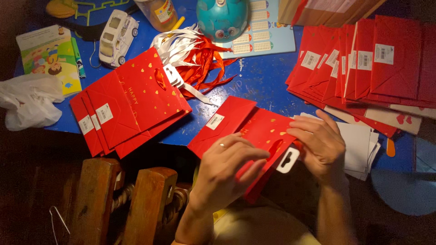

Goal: The person assembles red gift bags by threading red ribbons through white plastic handles and securing them. They then insert white paper inserts into the bags and stack the finished units on the table.

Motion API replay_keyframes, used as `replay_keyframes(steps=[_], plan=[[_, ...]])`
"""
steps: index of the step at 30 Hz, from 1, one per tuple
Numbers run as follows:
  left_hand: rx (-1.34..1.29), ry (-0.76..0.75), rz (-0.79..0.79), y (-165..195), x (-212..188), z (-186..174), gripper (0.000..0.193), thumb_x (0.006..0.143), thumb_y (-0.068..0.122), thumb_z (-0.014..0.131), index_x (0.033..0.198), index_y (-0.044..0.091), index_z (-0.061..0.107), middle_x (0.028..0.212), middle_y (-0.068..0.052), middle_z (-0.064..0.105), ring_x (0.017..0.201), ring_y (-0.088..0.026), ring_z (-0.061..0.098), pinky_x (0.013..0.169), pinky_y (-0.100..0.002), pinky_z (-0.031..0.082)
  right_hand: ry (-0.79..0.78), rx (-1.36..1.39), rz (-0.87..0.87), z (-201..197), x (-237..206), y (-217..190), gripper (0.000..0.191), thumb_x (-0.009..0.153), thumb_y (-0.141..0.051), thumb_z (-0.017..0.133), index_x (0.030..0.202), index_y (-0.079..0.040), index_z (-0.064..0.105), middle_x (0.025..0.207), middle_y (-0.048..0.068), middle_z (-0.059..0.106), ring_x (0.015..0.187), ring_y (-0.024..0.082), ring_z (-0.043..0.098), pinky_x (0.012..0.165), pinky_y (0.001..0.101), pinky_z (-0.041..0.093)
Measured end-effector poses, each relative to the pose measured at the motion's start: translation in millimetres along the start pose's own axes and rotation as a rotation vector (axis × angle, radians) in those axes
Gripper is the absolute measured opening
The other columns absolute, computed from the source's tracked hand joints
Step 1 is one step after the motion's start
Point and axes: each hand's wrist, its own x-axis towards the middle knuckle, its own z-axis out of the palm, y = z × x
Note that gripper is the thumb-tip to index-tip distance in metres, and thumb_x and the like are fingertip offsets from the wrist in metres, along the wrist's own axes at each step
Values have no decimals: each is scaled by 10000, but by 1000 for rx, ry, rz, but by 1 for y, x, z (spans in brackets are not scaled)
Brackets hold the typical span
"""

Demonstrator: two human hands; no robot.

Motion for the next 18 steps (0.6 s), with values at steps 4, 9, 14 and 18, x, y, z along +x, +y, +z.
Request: replay_keyframes(steps=[4, 9, 14, 18], plan=[[-73, 567, -14, -9, -21, 2, 158, 953, 44, 729, 1050, 98, 617, 876, -28, 681, 897, -206, 694, 916, -378, 612, -83, 509, -14, 8, 8, 60, 380, 780, -258, 801, 1040, -34, 636, 1040, 124, 724, 984, 224, 709, 933, 370, 581], [-119, 727, -278, -78, -15, 35, 123, 953, 25, 728, 1029, 25, 632, 969, -71, 673, 897, -212, 669, 863, -320, 550, 635, 492, 359, 51, -56, 64, 199, 1217, -122, 689, 1186, 68, 634, 1147, 97, 694, 1037, 151, 623, 1005, 245, 504], [-5, 482, -420, -133, -13, 65, 112, 948, 105, 699, 1047, 56, 719, 996, -80, 705, 938, -240, 674, 852, -343, 542, 477, 480, 576, 54, -58, 63, 260, 1158, -165, 626, 1286, 61, 641, 1037, 17, 665, 902, 87, 560, 822, 219, 451], [216, 209, -377, -146, -21, 84, 106, 912, 176, 728, 977, 97, 756, 958, -69, 711, 958, -283, 634, 839, -404, 515, 353, 125, 518, 49, -53, 59, 228, 1145, -145, 652, 1179, 80, 644, 948, 69, 626, 844, 116, 592, 769, 241, 479]])
